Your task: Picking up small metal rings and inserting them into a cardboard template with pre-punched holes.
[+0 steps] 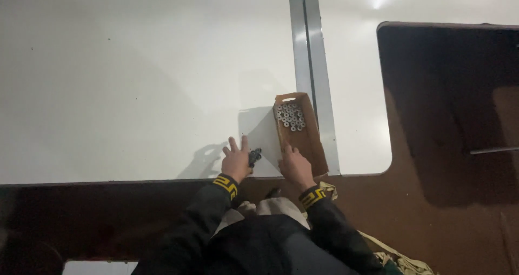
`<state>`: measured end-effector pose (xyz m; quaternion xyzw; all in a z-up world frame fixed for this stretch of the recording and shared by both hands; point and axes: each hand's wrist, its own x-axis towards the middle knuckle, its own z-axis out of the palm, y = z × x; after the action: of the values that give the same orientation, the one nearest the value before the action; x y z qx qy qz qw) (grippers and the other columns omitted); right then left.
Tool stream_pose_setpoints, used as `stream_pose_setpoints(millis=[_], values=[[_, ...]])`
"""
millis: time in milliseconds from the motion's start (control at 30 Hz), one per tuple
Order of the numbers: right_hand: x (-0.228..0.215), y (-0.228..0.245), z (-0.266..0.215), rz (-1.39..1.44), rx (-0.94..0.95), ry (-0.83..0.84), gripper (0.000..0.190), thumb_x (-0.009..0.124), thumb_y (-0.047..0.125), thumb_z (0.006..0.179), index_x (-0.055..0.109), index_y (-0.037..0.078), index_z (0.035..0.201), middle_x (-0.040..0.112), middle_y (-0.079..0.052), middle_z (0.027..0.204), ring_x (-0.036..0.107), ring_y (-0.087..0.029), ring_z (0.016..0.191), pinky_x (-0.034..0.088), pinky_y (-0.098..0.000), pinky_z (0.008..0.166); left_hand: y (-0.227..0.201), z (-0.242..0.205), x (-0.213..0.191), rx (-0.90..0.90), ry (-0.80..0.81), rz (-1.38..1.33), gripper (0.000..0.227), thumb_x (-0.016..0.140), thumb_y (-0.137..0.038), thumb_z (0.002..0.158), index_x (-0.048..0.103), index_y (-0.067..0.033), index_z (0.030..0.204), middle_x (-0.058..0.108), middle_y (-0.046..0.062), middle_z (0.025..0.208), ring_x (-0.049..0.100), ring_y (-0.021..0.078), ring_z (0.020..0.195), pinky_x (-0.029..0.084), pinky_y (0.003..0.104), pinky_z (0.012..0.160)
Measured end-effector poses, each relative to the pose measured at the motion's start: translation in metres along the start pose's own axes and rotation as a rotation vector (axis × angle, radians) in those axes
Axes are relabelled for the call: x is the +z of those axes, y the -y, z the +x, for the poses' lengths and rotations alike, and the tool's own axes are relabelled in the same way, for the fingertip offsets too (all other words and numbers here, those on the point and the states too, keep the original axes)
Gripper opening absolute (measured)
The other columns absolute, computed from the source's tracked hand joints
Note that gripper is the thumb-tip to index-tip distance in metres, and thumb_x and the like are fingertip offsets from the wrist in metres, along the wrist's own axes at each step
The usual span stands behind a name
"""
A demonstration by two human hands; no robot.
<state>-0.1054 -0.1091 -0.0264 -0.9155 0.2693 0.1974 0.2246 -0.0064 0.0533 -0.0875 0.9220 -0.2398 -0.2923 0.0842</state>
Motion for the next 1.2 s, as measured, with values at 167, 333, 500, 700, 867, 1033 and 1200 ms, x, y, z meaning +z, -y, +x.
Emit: stream_pose_setpoints(millis=[167, 333, 500, 700, 867, 1033, 1200], values=[[0.021, -0.014, 0.011, -0.015, -0.042, -0.022, 0.054, 0.058, 0.019, 0.099, 0.045, 0.004, 0.149, 0.057, -0.027, 0.138, 0.071, -0.039, 0.114, 0.060, -0.0477, 0.088, 0.001, 0.020, 0.043, -0.021, -0.027, -0.015, 0.108, 0.085, -0.017, 0.079, 0.015, -0.0050, 0.161, 0.024, 0.033, 0.147, 0.047, 0.0548, 0.128, 0.064, 0.055, 0.086], [0.001, 0.010, -0.014, -0.013, -0.065, -0.054, 0.053, 0.053, 0.006, 0.099, 0.043, 0.002, 0.150, 0.059, -0.029, 0.134, 0.072, -0.042, 0.111, 0.061, -0.0483, 0.087, -0.011, 0.020, 0.036, -0.004, -0.051, -0.071, 0.092, 0.079, -0.010, 0.085, 0.025, -0.0024, 0.160, 0.026, 0.038, 0.151, 0.047, 0.0541, 0.130, 0.060, 0.056, 0.093], [0.006, 0.005, -0.001, -0.008, -0.018, -0.032, 0.052, 0.053, 0.009, 0.098, 0.044, 0.003, 0.149, 0.059, -0.028, 0.135, 0.072, -0.042, 0.110, 0.061, -0.0501, 0.087, -0.018, 0.035, 0.023, 0.011, -0.187, -0.213, 0.068, 0.076, 0.001, 0.083, 0.043, -0.0017, 0.143, 0.036, 0.025, 0.135, 0.054, 0.0485, 0.124, 0.063, 0.051, 0.090], [-0.016, 0.010, -0.016, -0.004, -0.025, -0.032, 0.045, 0.051, 0.010, 0.100, 0.049, 0.001, 0.144, 0.061, -0.029, 0.131, 0.071, -0.042, 0.112, 0.061, -0.0503, 0.088, -0.028, 0.058, 0.003, 0.036, -0.231, -0.266, 0.065, 0.076, 0.003, 0.084, 0.043, -0.0029, 0.139, 0.038, 0.020, 0.129, 0.055, 0.0461, 0.125, 0.062, 0.053, 0.095], [0.004, -0.018, 0.015, -0.023, -0.040, 0.013, 0.047, 0.052, 0.010, 0.100, 0.047, 0.001, 0.147, 0.062, -0.027, 0.131, 0.071, -0.040, 0.114, 0.060, -0.0496, 0.090, -0.048, 0.030, -0.021, 0.034, -0.189, -0.159, 0.067, 0.073, -0.002, 0.087, 0.039, -0.0022, 0.145, 0.035, 0.023, 0.136, 0.051, 0.0456, 0.128, 0.063, 0.053, 0.093], [0.022, -0.045, 0.044, -0.031, -0.030, 0.070, 0.044, 0.050, 0.016, 0.103, 0.050, 0.003, 0.144, 0.064, -0.025, 0.130, 0.070, -0.038, 0.117, 0.059, -0.0480, 0.090, -0.064, -0.007, -0.021, 0.057, -0.080, -0.047, 0.083, 0.074, -0.006, 0.089, 0.025, 0.0013, 0.155, 0.028, 0.037, 0.154, 0.047, 0.0490, 0.136, 0.056, 0.059, 0.099], [-0.013, -0.029, 0.023, 0.035, -0.137, 0.038, 0.027, 0.045, 0.010, 0.102, 0.058, -0.002, 0.123, 0.067, -0.021, 0.094, 0.072, -0.032, 0.084, 0.056, -0.0423, 0.074, -0.054, 0.002, -0.004, 0.107, -0.044, -0.142, 0.046, 0.055, -0.004, 0.095, 0.038, 0.0027, 0.137, 0.064, 0.027, 0.116, 0.068, 0.0450, 0.109, 0.055, 0.057, 0.094]])
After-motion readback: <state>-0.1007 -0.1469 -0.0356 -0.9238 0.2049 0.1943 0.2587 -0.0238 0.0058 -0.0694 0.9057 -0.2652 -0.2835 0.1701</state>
